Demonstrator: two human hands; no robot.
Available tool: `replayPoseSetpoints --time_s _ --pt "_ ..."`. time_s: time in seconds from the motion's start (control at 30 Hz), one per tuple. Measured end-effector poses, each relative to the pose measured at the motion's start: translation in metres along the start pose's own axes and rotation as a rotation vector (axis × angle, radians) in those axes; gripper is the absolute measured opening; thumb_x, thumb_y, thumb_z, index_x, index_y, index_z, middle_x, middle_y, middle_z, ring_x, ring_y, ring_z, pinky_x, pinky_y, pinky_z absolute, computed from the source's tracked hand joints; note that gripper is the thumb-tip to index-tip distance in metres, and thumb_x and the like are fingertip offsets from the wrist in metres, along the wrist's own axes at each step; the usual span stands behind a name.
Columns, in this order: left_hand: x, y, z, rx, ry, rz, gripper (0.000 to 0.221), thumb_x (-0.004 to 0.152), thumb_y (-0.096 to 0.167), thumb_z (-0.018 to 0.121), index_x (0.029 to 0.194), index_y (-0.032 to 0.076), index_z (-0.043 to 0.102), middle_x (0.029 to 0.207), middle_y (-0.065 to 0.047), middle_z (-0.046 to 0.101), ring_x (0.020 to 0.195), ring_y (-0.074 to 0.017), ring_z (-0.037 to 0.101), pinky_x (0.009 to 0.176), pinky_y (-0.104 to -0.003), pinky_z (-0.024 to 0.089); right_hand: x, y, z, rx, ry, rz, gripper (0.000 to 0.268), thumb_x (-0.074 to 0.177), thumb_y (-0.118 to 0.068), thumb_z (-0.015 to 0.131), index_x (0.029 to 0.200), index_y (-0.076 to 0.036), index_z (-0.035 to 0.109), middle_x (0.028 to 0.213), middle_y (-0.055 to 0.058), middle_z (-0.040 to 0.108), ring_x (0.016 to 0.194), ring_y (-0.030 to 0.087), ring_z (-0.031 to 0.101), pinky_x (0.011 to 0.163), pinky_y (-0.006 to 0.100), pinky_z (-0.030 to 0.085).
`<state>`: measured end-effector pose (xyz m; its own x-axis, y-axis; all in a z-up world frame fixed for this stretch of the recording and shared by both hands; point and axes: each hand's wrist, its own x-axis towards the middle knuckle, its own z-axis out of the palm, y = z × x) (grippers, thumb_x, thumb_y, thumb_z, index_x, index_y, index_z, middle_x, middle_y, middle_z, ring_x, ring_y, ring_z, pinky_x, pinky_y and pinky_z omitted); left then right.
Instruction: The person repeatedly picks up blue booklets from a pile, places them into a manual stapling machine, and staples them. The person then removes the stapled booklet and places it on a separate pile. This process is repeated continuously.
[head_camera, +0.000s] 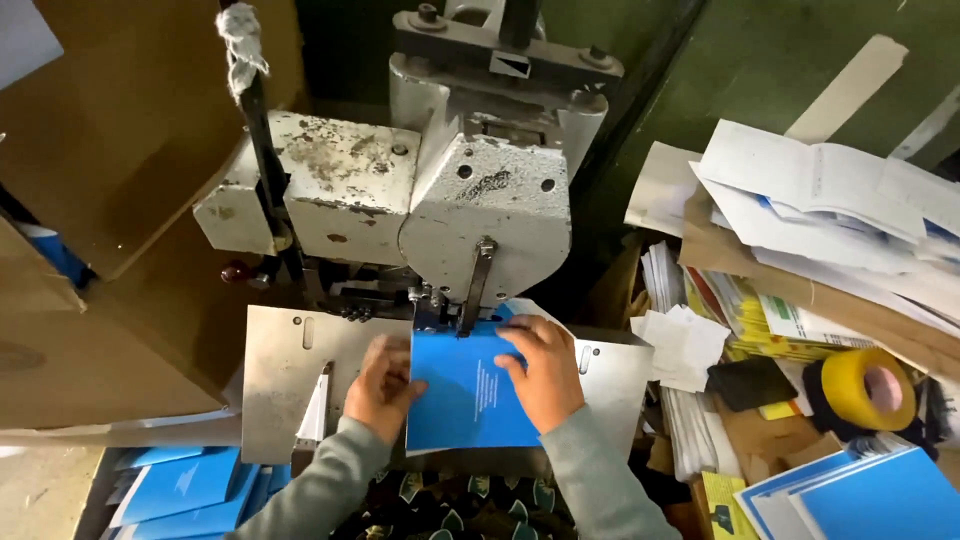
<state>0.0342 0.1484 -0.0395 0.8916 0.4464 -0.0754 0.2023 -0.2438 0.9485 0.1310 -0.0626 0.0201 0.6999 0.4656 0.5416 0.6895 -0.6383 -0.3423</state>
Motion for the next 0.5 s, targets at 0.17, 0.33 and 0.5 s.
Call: replayPoseSetpoints --time_s 0.17,0.33,0.5 --pt "-0.044 -0.048 -0.005 -0.124 -0.085 0.407 0.013 0.074 0.006 0.074 0.082 0.011 0.064 0.077 -0.004 0.063 0.062 -0.0164 0.058 0.055 -0.03 0.046 -0.021 -0.012 -0.029 -0.199 -0.336 -0.231 0.099 0.056 -0.037 0.094 0.139 -0.016 0.046 0.147 0.006 0.038 0.139 0.028 0.031 0.108 0.064 0.023" --pt "-0.08 -0.046 -0.055 0.184 -0.217 0.505 0.016 0.077 0.018 0.072 0.092 0.02 0.075 0.094 0.0 0.073 0.083 -0.0138 0.073 0.074 -0.029 0.054 -0.059 -0.032 -0.049 0.134 -0.21 -0.334 0.021 0.083 -0.002 0.065 0.101 -0.011 0.06 0.097 0.008 0.059 0.087 0.029 0.056 0.076 0.049 0.035" --pt "-0.051 -0.12 -0.068 0.434 -0.242 0.29 0.021 0.059 0.025 0.083 0.078 0.03 0.091 0.088 0.009 0.086 0.079 -0.0068 0.08 0.084 -0.024 0.056 -0.083 -0.05 -0.098 0.198 -0.321 -0.207 0.05 0.09 -0.009 0.069 0.136 -0.017 0.051 0.094 0.009 0.067 0.076 0.031 0.063 0.065 0.045 0.048"
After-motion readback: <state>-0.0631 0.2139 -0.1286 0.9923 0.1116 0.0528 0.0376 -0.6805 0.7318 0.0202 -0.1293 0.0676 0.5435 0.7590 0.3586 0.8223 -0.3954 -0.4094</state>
